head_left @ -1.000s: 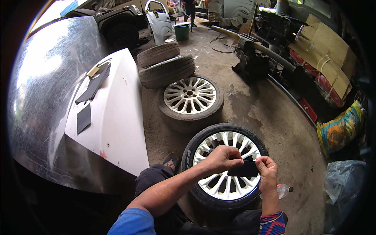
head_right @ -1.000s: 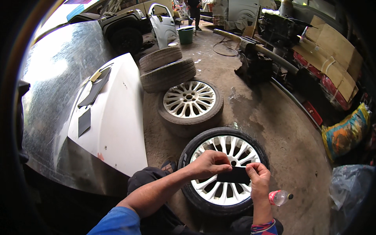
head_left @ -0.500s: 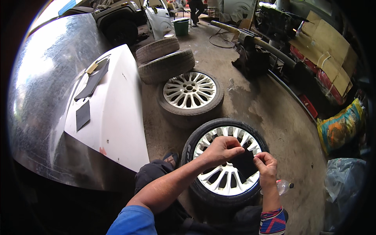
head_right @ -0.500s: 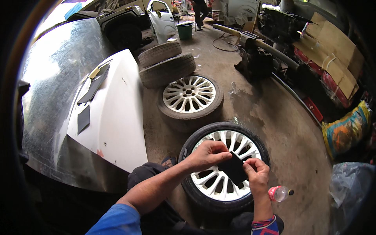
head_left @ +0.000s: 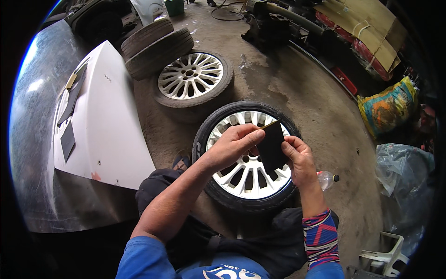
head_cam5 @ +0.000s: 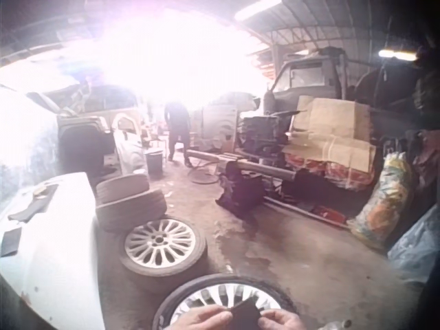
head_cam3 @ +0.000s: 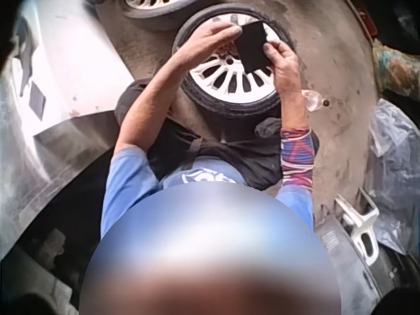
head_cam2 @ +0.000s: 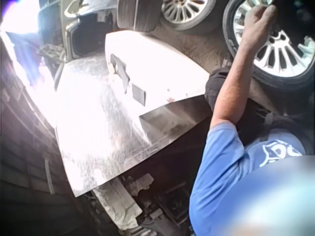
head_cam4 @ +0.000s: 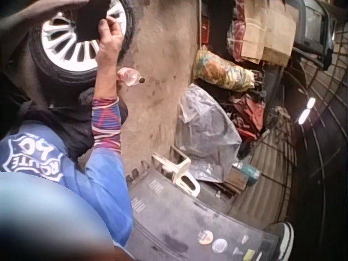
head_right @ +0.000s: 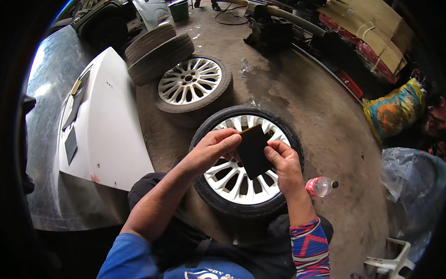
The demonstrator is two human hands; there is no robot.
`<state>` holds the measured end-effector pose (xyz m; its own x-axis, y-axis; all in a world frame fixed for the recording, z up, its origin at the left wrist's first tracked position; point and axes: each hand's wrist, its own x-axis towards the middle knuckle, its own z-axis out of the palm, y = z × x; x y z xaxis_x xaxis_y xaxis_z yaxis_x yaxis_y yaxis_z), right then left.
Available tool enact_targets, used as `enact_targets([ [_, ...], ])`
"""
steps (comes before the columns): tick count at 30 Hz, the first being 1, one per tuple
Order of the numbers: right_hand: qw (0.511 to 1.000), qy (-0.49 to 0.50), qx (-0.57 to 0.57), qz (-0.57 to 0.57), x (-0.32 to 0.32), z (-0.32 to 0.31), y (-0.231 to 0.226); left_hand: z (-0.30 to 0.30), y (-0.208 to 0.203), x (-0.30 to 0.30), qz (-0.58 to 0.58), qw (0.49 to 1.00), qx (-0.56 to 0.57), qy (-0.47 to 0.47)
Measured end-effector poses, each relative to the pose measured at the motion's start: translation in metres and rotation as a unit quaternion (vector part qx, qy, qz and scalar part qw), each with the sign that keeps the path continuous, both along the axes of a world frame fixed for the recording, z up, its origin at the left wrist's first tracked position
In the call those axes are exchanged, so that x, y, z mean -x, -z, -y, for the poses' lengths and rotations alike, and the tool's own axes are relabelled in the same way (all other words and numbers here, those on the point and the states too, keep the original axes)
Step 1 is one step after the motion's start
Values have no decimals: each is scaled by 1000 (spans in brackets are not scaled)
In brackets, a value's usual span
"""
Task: The person sits on the floor and sands a white car wheel with sandpaper. They repeatedly fold the sandpaper and rub it against the wheel's spokes and rim, then inspect the surface with their fingers.
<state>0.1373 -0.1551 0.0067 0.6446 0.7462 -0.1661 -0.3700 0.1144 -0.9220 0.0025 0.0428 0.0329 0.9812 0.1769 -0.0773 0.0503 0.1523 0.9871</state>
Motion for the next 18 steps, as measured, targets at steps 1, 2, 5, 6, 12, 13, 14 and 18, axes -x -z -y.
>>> enact_targets([
  [1,1000,2,-12,-25,0,0,1,0,1,0,2,1000,2,9],
  [2,998,6,-22,-55,0,0,2,1,2,0,4,1000,5,17],
  [5,997,9,-29,-74,3,-1,7,5,8,-1,15,997,61,34],
  [6,996,10,-30,-86,4,-1,8,5,10,-1,6,997,65,38],
  [12,998,6,-4,-64,10,-6,10,1,16,-1,-11,999,29,34],
  [13,999,11,14,-28,11,-7,10,1,15,-1,-17,999,21,38],
  [14,999,17,32,7,12,-8,10,1,14,-1,-14,999,16,34],
  [18,980,49,112,159,17,-13,11,7,10,-2,-1,999,37,29],
])
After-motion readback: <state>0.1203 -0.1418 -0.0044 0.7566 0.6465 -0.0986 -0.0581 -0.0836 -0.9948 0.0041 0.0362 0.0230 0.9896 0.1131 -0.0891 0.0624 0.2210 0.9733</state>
